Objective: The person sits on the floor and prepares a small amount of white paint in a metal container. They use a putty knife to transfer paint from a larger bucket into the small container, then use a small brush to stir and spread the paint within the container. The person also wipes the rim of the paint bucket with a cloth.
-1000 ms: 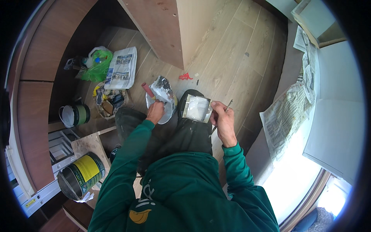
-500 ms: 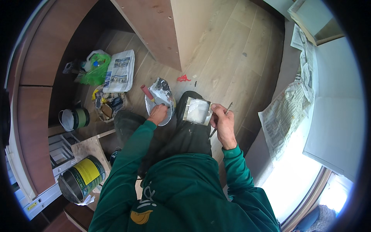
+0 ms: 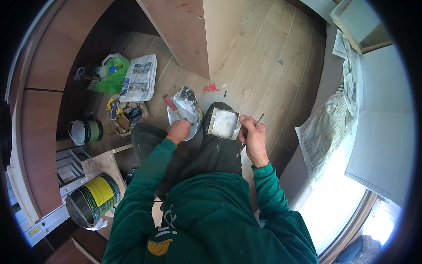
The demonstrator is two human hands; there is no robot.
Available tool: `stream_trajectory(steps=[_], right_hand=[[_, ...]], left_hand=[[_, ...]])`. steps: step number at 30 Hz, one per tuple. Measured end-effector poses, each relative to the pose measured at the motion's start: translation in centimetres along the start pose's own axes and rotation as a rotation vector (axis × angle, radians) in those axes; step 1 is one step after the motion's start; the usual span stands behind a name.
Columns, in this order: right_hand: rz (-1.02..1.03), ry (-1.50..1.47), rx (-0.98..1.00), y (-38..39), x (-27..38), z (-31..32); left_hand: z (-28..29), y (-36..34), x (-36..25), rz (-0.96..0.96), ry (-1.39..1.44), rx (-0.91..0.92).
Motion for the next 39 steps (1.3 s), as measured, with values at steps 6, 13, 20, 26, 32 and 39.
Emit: stream_trajectory(steps=[6, 13, 20, 26, 32, 39], right_hand=[[0.014, 0.005, -0.022, 0.1, 0.5, 0.4], [0.019, -0.022, -0.038, 0.2, 0.2, 0.0], [0.008, 0.019, 0.027, -2.0, -2.3, -1.8], [0.025, 0.038, 0.063, -4.1, -4.8, -4.0], [0.025, 0.025, 0.116, -4.4, -5.9, -5.6], [-0.004, 0.010, 0.184, -2.7, -5.4, -7.7]], left_hand=[[-0.6, -0.3, 0.7, 0.017, -0.016, -0.013], [5.1, 3.8, 0.7, 0.097, 0.109, -0.175], [10.3, 13.4, 2.2, 0.336, 0.599, -0.501], [12.4, 19.2, 1.5, 0.452, 0.993, -0.610], [16.5, 22.7, -0.6, 0.470, 1.034, -0.682], [19.8, 23.7, -4.2, 0.362, 1.045, -0.734]])
Point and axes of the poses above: each hand's wrist, its own y-axis away from the middle knuckle, its own z-axis out of the back of the hand, x = y × z, the point moved 5 cm from there along -y, towards the middle knuckle
